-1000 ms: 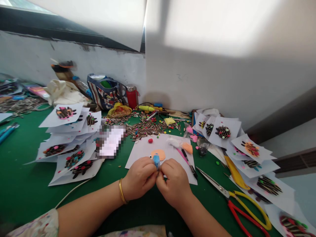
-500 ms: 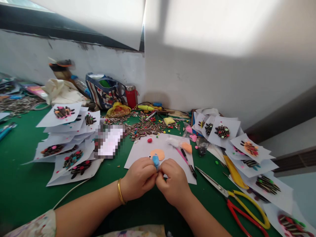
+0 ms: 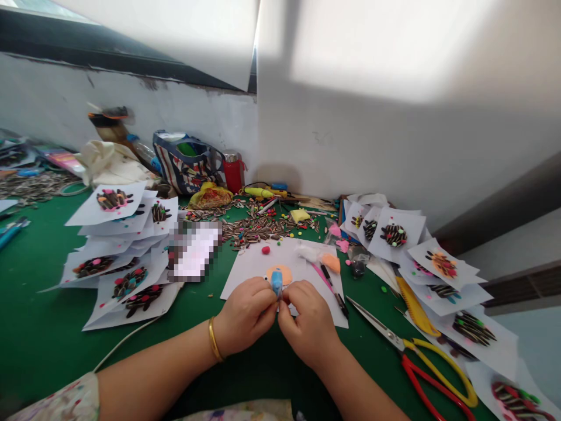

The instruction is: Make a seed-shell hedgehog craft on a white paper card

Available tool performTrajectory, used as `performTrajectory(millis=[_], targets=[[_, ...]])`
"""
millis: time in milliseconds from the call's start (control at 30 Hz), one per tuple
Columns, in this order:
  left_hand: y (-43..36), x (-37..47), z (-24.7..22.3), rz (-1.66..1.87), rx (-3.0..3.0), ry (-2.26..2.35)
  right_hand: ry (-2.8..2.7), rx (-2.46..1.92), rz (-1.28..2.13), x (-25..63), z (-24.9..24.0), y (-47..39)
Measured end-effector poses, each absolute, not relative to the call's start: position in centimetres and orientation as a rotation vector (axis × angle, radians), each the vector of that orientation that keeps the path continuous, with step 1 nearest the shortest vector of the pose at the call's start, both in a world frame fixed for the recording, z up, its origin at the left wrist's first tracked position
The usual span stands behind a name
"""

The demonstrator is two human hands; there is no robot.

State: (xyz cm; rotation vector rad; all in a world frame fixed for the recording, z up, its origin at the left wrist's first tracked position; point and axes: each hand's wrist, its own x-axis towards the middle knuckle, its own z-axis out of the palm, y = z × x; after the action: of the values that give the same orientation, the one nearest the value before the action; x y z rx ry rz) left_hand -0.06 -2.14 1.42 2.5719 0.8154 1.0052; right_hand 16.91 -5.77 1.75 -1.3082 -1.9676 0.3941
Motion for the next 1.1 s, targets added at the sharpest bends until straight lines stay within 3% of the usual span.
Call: performTrajectory(millis=[467,867,1100], targets=[[-2.37,-0.05,1.46,0.92,2.555,0.94,-1.975,-1.257,0.415,16.89,1.6,-5.84],[-2.53,0.05,1.4,0.984,2.435,0.724,-1.878,-1.133,0.547,16.63,2.36,-5.9],[-2.75,0.4,1.65,1.015,2.515,0.784,-1.914,-1.222,0.384,16.53,2.36,-6.04]])
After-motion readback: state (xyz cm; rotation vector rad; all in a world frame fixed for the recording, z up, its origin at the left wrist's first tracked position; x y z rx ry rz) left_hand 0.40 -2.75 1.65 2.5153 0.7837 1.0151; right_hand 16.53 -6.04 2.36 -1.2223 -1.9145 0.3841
